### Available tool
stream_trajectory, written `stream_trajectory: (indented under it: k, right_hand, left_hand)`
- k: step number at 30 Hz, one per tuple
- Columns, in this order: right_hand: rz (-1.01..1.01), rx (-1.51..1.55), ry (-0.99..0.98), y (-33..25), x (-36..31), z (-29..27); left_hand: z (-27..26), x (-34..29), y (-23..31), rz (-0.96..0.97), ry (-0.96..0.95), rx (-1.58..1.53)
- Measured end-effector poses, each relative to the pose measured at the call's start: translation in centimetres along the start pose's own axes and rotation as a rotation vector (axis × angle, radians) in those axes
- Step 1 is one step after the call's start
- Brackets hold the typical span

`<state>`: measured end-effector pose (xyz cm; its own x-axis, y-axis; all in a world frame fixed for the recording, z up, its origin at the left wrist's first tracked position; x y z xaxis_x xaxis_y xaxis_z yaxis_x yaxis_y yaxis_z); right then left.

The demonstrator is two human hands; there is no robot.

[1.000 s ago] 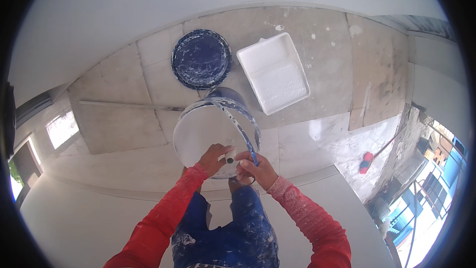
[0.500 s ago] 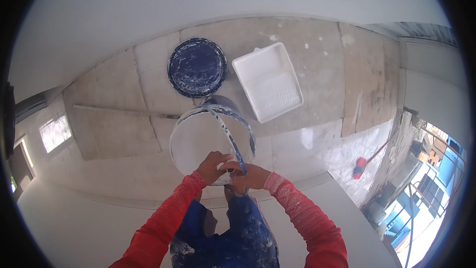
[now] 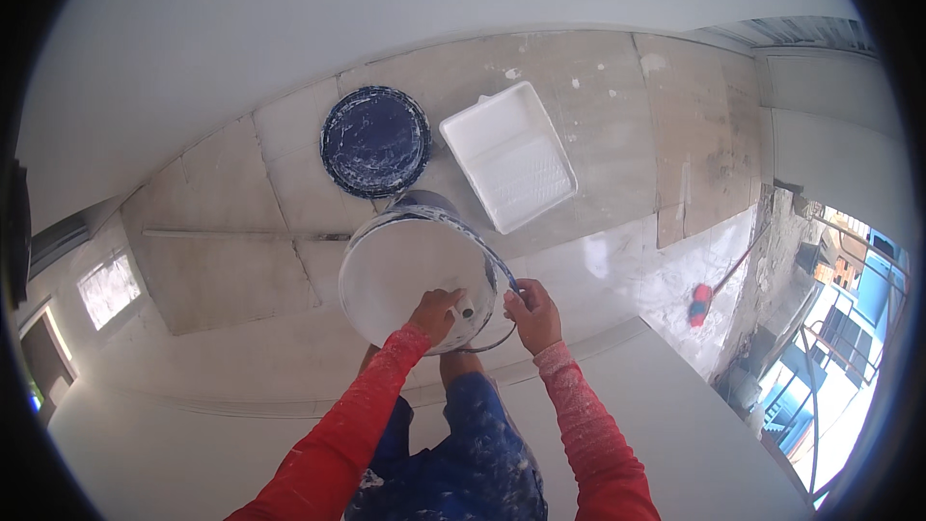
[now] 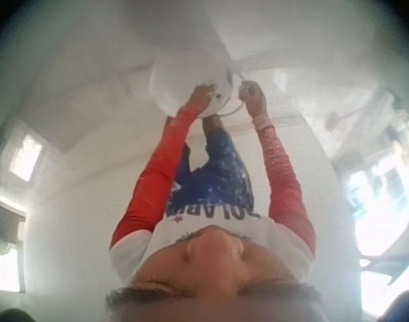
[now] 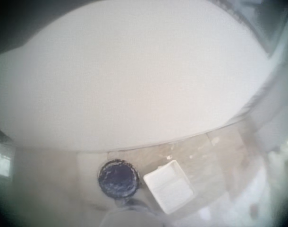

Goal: The person walks through a construction area, picks up a paint tray and a bucket, then pours white paint from the bucket into the tray. The person uses a roller to spread the paint in the tray and closes the bucket with its lid.

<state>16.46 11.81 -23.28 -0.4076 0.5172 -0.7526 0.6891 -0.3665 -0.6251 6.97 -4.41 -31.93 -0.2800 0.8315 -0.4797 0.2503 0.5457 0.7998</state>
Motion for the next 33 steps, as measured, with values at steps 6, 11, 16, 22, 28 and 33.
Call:
stream_trajectory:
  k: [6, 11, 16, 22, 28, 33]
  right_hand:
    - [0.169, -0.020, 0.102, 5.6, 4.7, -7.7]
    - [0.379, 0.141, 0.132, 15.3, 15.5, -13.6]
    - [0.390, 0.545, 0.163, 21.8, 27.2, -13.6]
    - [0.252, 1.051, 0.005, 22.7, 35.9, -10.4]
    - [0.244, 0.995, -0.077, 21.4, 36.0, -10.7]
    - [0.198, 1.009, -0.068, 16.7, 34.5, -11.9]
  left_hand:
    - [5.4, 0.1, -0.8, 0.033, 0.075, 0.241]
    - [2.7, 0.0, 2.3, -0.033, 0.075, 0.290]
    - [-1.1, -0.8, 0.4, -0.207, 0.186, -0.143]
    - [-0.6, -2.1, 1.3, -0.455, 0.320, -0.225]
    - [0.6, -4.7, 2.2, -0.697, 0.442, -0.256]
    - [0.5, -5.2, 3.7, -0.715, 0.431, -0.204]
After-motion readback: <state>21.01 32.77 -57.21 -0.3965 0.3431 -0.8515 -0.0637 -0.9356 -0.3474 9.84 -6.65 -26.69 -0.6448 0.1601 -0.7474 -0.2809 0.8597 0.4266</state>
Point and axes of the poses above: each hand's wrist, its own x-axis towards the middle knuckle, its own z-axis out of the palm, y = z × x, the point moved 10 cm from there along x, towards the middle knuckle
